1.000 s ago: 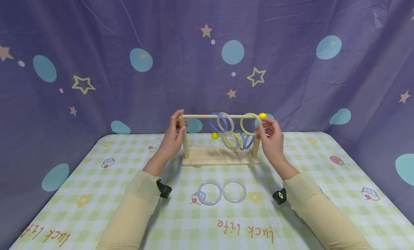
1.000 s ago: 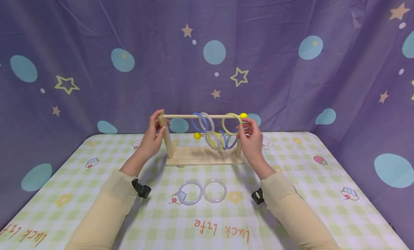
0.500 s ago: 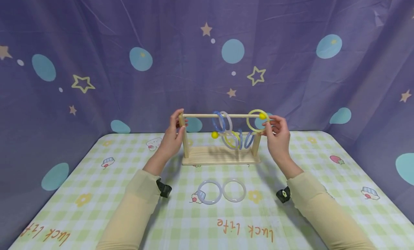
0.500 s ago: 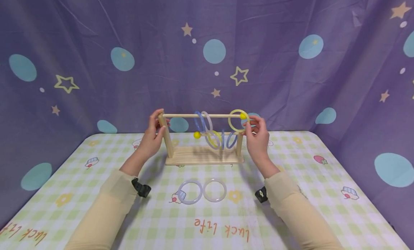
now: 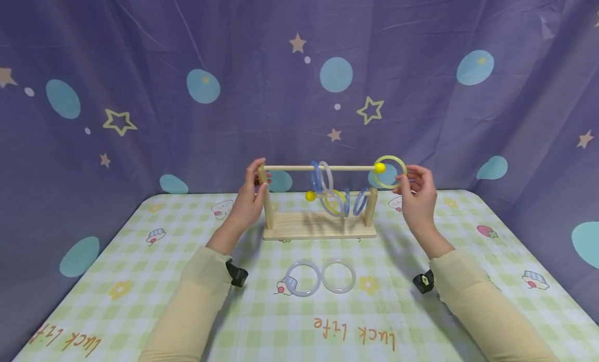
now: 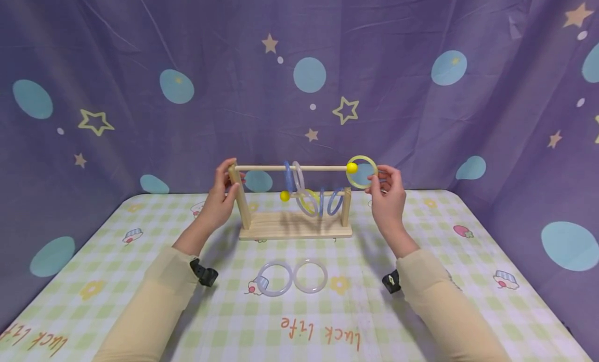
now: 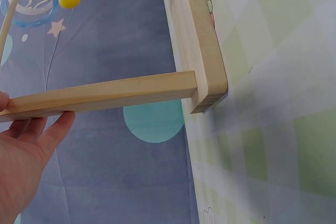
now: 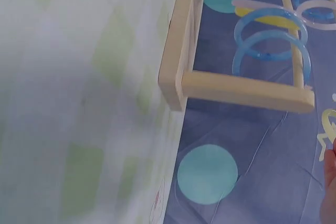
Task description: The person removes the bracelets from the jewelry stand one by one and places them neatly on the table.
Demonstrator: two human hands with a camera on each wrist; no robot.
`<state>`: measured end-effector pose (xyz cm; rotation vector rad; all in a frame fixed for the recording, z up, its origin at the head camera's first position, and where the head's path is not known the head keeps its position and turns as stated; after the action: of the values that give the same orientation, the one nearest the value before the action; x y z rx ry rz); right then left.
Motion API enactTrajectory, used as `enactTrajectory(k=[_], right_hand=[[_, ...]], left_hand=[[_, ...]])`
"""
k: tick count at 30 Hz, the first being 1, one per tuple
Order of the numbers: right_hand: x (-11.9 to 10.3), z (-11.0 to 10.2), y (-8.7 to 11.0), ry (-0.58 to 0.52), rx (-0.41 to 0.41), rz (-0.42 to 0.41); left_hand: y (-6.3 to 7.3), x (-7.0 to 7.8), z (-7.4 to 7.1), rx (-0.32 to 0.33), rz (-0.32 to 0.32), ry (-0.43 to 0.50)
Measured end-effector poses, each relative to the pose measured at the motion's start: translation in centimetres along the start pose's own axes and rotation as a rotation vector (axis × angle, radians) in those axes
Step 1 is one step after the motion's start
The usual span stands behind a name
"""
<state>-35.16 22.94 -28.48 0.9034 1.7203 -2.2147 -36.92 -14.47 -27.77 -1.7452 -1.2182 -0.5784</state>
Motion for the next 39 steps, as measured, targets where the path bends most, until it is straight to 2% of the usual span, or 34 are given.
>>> enactTrajectory(k=[7, 14, 20, 26, 39], right_hand=[[-2.0, -1.2, -0.6, 0.024, -0.024, -0.024], [-1.4, -3.3, -0.8, 0.075, -0.029, -0.048], [-2.2, -4.5, -0.4, 0.112, -0.071, -0.062], [-3.2, -5.0, 0.3, 0.13, -0.164, -0.08], [-4.0, -3.7, 3.9, 0.176, -0.466, -0.057]], left_hand=[[0.0, 0.1, 0.0, 0.003, 0.008, -0.001], [-0.1, 0.3, 0.0, 0.0, 0.017, -0.028], [-0.3, 0.2, 0.1, -0.002, 0.017, -0.02], [-0.3, 0.2, 0.1, -0.002, 0.017, -0.014], [0.0, -0.1, 0.1, -0.005, -0.005, -0.025]])
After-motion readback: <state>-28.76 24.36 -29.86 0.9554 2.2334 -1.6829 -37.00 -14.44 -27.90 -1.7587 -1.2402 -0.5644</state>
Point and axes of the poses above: each hand's wrist, its own y-axis away from the middle knuckle, its own z-axis out of the palm, x = y × z, the point moved 10 cm from there along -y, towards the middle knuckle, and after that the axes turned 13 degrees about -z, right-handed, at the moved point
